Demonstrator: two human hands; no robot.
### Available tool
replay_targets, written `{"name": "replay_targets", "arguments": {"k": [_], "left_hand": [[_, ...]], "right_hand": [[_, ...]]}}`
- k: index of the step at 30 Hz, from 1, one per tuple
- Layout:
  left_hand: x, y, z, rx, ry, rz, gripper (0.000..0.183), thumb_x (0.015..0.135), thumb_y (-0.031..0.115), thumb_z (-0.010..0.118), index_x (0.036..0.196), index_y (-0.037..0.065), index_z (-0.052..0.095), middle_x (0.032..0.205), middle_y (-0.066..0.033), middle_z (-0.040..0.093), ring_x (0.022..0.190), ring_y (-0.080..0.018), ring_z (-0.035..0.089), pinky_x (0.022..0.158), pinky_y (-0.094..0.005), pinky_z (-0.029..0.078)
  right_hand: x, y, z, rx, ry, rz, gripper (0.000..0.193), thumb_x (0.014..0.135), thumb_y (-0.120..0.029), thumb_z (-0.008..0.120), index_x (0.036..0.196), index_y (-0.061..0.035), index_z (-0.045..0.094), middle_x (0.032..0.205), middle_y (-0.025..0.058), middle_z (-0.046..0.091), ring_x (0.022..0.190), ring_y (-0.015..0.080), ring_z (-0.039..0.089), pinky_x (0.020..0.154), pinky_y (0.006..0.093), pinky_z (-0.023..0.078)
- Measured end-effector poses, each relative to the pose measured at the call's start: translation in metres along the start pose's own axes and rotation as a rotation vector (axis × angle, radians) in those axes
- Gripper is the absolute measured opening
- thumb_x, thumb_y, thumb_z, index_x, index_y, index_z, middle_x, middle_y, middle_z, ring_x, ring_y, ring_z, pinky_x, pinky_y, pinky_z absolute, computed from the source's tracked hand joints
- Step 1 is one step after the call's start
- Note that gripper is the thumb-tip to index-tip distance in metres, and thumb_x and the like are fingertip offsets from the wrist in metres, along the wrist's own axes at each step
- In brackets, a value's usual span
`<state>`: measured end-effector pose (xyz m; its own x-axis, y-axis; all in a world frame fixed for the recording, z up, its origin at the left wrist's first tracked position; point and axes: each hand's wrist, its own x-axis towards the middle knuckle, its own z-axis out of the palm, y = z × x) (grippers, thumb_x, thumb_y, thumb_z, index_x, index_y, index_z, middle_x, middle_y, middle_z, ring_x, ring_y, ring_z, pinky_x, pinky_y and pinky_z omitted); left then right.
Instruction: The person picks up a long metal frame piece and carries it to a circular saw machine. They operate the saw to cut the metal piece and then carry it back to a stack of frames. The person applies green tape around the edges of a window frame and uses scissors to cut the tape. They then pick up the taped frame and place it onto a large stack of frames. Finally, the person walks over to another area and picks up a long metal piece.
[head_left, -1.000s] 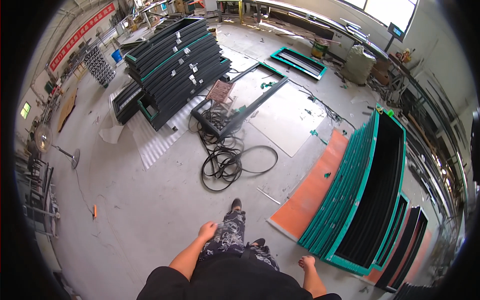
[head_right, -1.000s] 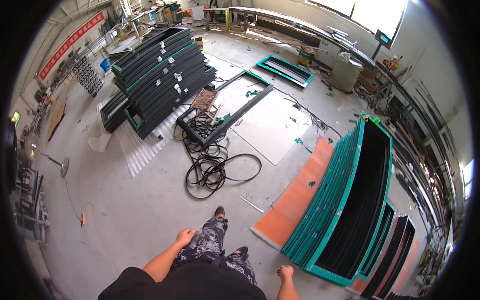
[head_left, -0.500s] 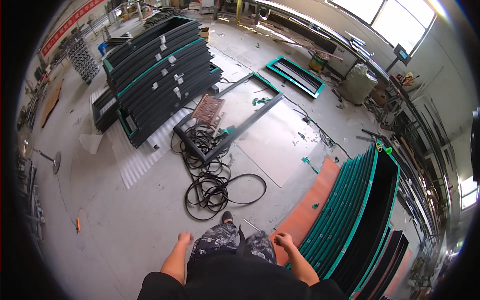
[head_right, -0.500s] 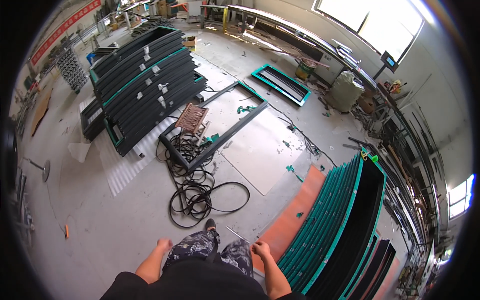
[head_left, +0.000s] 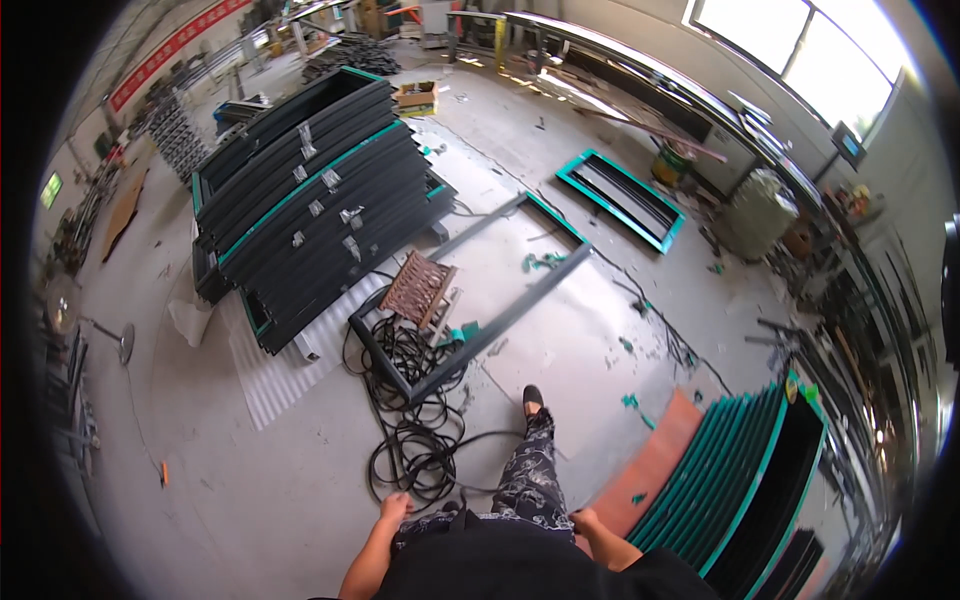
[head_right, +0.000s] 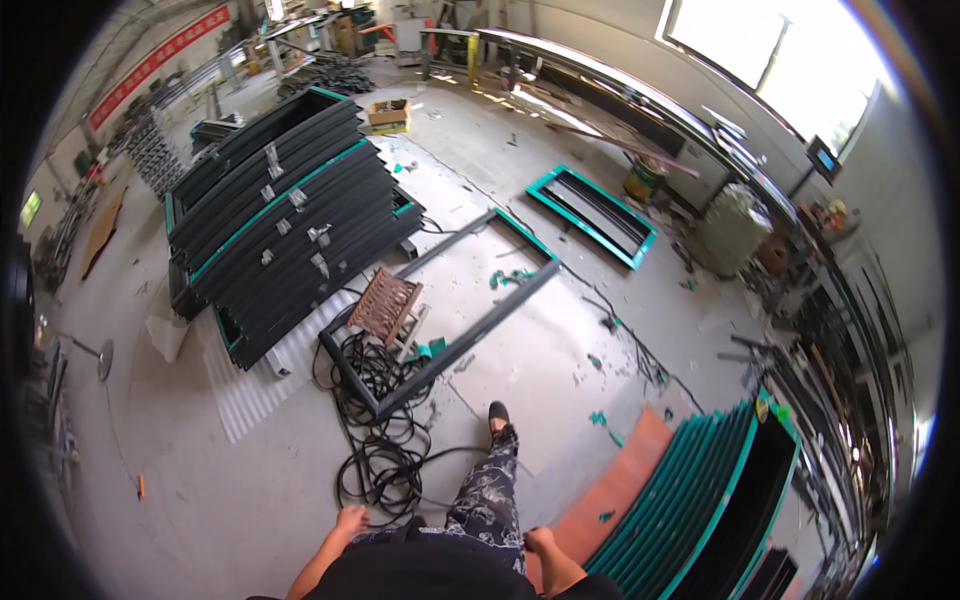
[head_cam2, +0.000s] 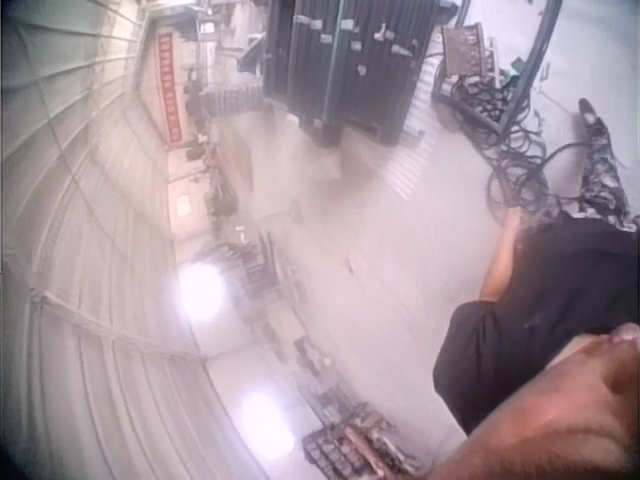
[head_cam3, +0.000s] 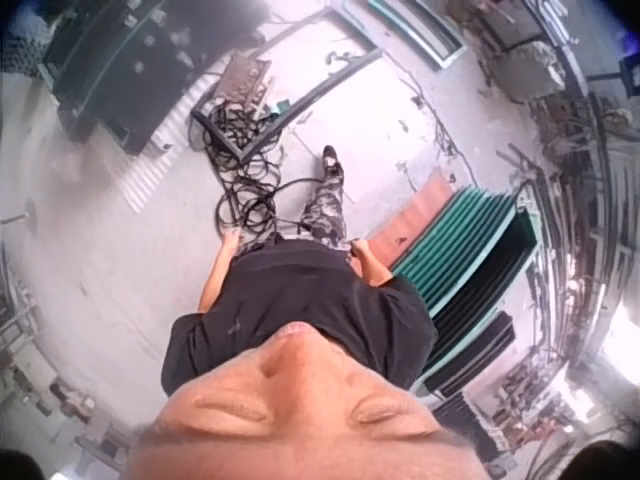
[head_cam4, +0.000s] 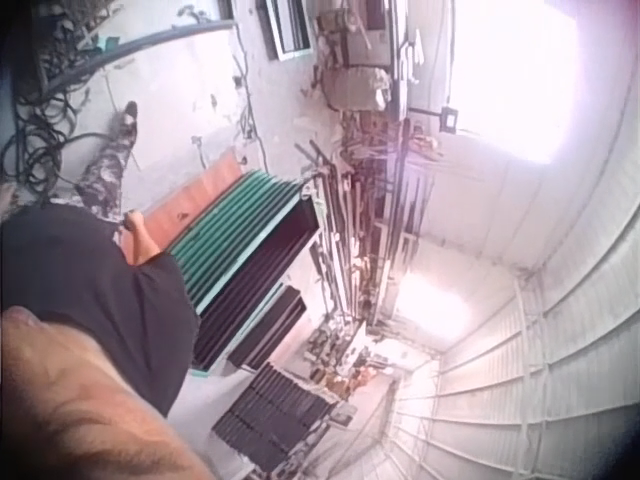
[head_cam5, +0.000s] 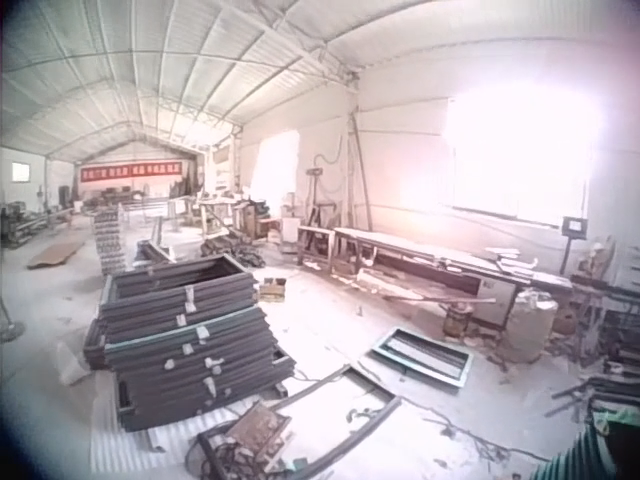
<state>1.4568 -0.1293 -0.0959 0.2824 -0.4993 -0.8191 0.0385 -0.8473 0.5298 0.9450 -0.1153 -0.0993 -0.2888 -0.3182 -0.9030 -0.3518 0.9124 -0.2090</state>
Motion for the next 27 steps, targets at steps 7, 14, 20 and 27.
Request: {"name": "replay_targets", "arguments": {"k": [7,14,20,27], "left_hand": [[0.000,0.095,0.088,0.417,0.222,-0.061,0.039,0.088,0.040,0.057,0.091,0.004,0.073,0.089,-0.0143,0.073,0.086,-0.0287,0.070,0.077,-0.0428,0.053],[-0.043,0.270,0.176,0.254,0.268,0.391,0.036,0.092,0.039,0.059,0.102,0.006,0.069,0.096,-0.0159,0.071,0.093,-0.0340,0.067,0.078,-0.0429,0.052],[-0.034,0.236,0.176,0.119,0.462,0.149,0.036,0.092,0.039,0.059,0.105,0.006,0.070,0.092,-0.0165,0.071,0.091,-0.0351,0.067,0.078,-0.0442,0.052],[-0.037,0.147,0.148,0.027,0.629,-0.177,0.045,0.088,0.043,0.058,0.100,0.002,0.072,0.100,-0.0237,0.069,0.098,-0.0402,0.065,0.085,-0.0482,0.050]], "right_hand": [[0.103,-0.238,-0.139,-0.090,-0.086,-0.256,0.014,0.086,-0.009,0.061,0.093,-0.0009,0.070,0.083,0.0126,0.071,0.063,0.0237,0.068,0.056,0.0375,0.056],[0.172,-0.435,-0.259,0.412,-0.027,-0.364,0.011,0.087,-0.004,0.055,0.098,-0.0012,0.059,0.068,0.0091,0.062,0.054,0.0203,0.062,0.046,0.0325,0.053],[0.214,-0.470,-0.236,0.243,-0.122,-0.286,0.008,0.087,-0.003,0.060,0.094,-0.0046,0.058,0.065,0.0134,0.060,0.049,0.0278,0.059,0.042,0.0406,0.052],[0.167,-0.471,-0.144,-0.275,-0.442,-0.252,0.022,0.087,-0.006,0.063,0.107,0.0018,0.060,0.082,0.0197,0.069,0.065,0.0324,0.070,0.056,0.0436,0.061]]}}
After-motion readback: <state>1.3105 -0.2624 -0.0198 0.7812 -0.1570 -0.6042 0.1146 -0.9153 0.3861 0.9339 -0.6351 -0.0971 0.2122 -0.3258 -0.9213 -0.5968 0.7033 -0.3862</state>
